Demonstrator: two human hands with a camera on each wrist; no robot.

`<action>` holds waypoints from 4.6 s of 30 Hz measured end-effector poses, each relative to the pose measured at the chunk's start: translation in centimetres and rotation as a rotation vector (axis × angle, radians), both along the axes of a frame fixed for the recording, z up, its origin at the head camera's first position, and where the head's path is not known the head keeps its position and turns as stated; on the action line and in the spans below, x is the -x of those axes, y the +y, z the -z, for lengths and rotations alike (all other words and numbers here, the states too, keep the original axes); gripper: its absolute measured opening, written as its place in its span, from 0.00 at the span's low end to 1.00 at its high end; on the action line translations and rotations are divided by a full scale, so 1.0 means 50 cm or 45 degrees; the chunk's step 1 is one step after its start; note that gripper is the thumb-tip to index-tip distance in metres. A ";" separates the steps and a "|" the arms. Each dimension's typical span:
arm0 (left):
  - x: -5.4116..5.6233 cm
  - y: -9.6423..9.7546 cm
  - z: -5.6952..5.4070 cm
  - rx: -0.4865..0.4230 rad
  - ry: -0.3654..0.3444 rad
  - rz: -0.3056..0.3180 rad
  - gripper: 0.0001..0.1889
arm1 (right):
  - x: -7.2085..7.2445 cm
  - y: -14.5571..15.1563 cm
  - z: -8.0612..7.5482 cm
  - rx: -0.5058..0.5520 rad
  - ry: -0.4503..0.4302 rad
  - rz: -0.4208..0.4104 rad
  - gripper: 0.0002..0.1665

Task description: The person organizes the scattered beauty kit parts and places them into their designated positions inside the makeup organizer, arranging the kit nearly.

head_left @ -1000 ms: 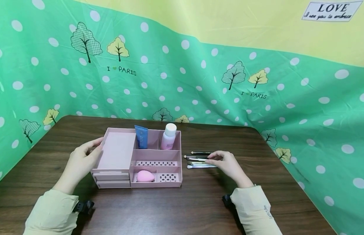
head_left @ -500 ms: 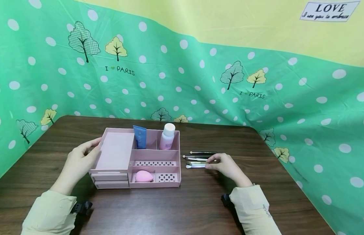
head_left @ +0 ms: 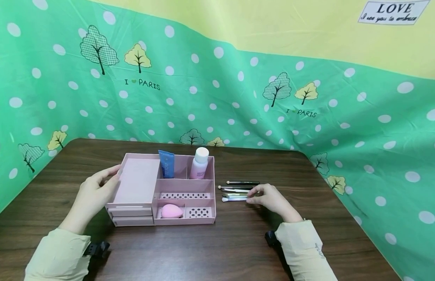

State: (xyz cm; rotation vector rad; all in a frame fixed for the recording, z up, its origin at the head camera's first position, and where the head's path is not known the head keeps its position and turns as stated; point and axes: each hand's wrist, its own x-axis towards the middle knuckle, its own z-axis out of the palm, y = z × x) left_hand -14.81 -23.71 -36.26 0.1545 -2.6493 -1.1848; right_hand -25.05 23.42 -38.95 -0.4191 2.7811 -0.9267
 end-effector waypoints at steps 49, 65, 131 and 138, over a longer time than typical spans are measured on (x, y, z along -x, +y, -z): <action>0.004 -0.002 0.002 -0.020 -0.020 0.024 0.26 | 0.001 0.000 0.012 -0.071 -0.055 -0.203 0.04; 0.002 -0.001 -0.001 0.012 0.038 0.006 0.25 | 0.000 -0.003 0.002 -0.078 -0.024 -0.232 0.03; -0.001 0.001 -0.004 -0.012 0.036 0.013 0.25 | -0.065 -0.232 -0.182 0.544 -0.276 -0.366 0.17; -0.001 0.000 -0.003 -0.007 0.054 0.013 0.25 | -0.066 -0.287 -0.205 0.587 -0.330 -0.405 0.17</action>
